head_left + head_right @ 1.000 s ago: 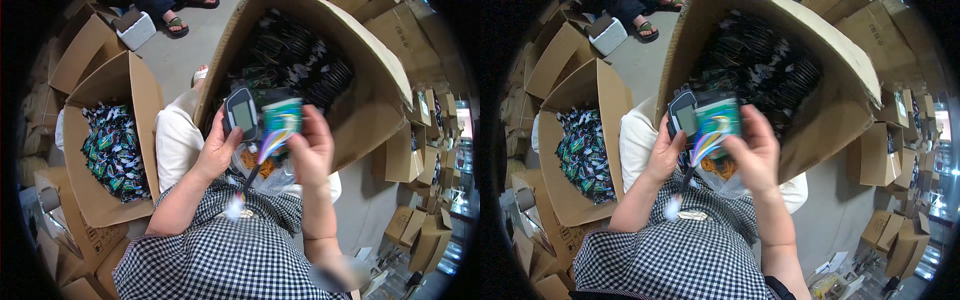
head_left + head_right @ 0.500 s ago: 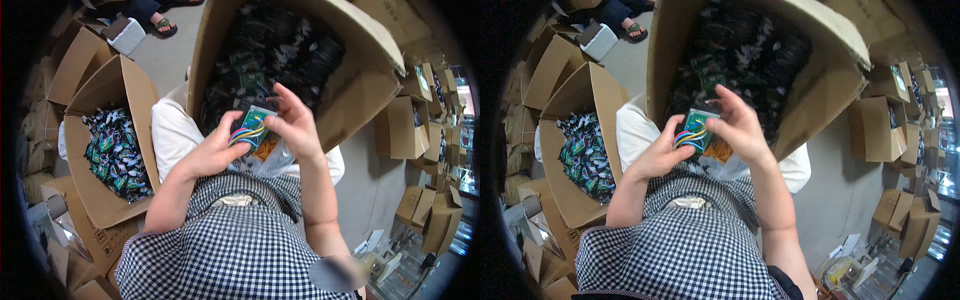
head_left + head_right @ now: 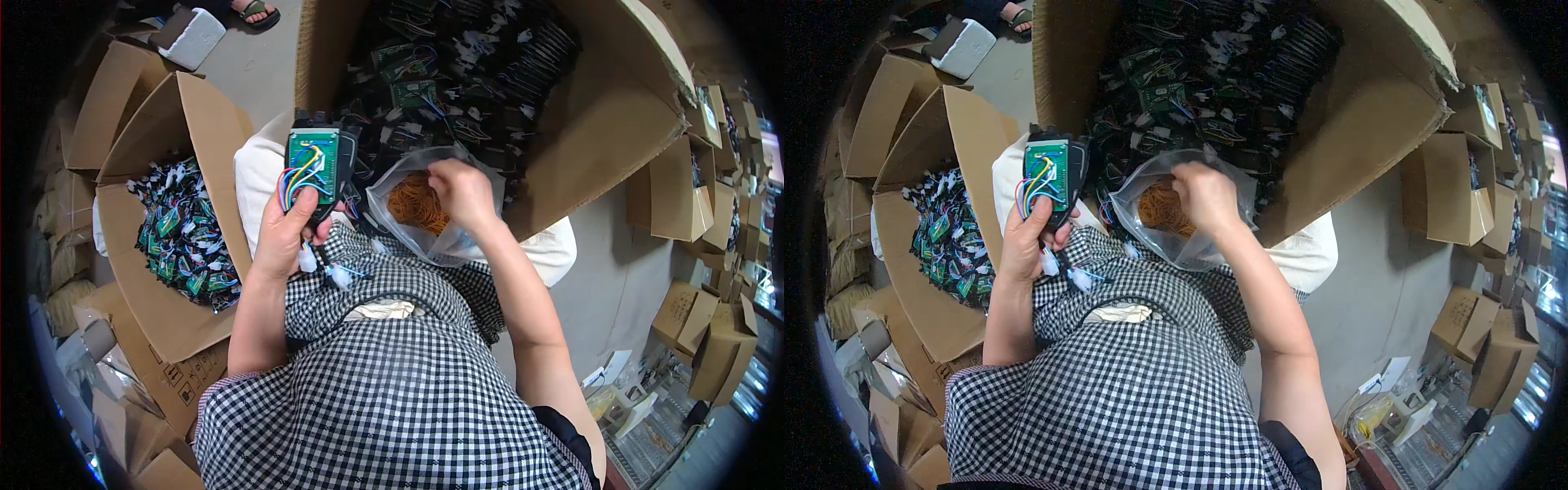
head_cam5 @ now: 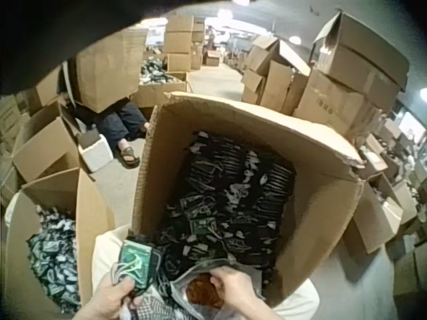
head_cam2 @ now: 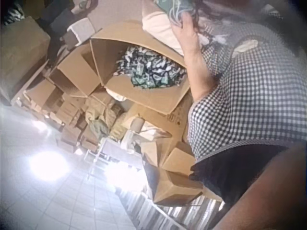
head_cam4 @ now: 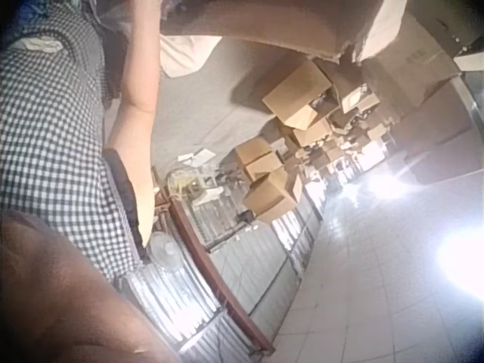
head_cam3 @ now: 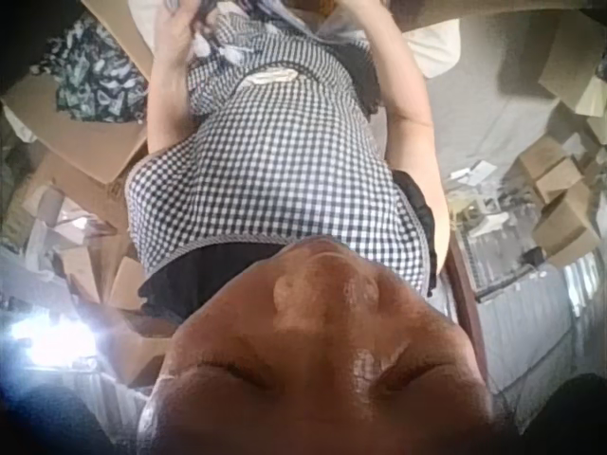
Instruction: Sorting and packing small electronic circuit boards into larger boxes.
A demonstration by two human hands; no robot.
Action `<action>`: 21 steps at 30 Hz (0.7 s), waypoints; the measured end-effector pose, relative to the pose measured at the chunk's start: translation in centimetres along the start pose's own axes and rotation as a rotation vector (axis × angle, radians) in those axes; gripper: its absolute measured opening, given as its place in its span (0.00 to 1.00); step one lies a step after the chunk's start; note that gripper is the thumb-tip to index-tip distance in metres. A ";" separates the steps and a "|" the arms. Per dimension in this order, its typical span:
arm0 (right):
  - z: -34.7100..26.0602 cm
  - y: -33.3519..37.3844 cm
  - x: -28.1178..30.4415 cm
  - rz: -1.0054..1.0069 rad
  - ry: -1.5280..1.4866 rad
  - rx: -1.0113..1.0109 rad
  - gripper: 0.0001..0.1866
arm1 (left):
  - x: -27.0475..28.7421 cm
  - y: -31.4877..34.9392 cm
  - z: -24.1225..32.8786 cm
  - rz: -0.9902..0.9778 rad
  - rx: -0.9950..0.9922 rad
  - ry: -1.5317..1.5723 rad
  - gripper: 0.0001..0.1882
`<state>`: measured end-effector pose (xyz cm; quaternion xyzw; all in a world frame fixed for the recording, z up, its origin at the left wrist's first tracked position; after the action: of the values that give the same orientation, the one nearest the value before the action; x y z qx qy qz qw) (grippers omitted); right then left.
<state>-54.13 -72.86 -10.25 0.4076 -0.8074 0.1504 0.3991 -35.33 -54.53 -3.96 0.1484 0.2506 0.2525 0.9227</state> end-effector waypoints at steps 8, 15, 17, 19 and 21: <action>3.3 0.8 -2.1 0.199 0.338 0.136 0.03 | -0.6 0.1 0.2 0.041 -0.084 -0.129 0.18; -1.0 2.2 3.3 0.340 -0.236 -0.121 0.04 | -1.4 0.1 -0.6 -0.063 0.130 0.121 0.18; -2.8 2.6 4.1 0.374 -0.570 -0.154 0.02 | -3.4 -0.3 -0.9 -0.178 0.143 0.157 0.19; -5.3 2.7 4.7 0.345 -0.566 -0.088 0.01 | -4.7 -0.8 -1.6 -0.283 0.200 0.124 0.21; -6.5 2.8 5.1 0.306 -0.419 -0.058 0.02 | -6.0 -0.8 -1.6 -0.370 0.242 0.106 0.22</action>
<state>-54.63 -70.15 -1.96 0.2915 -0.9286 0.0983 0.2074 -40.34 -58.17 -3.30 0.1963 0.3500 0.0545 0.9143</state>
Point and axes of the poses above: each hand's wrist, its own y-axis away from the middle knuckle, its own x-axis out of the back of the hand, z = x × y, the point moved 3 cm from there along -y, towards the middle knuckle
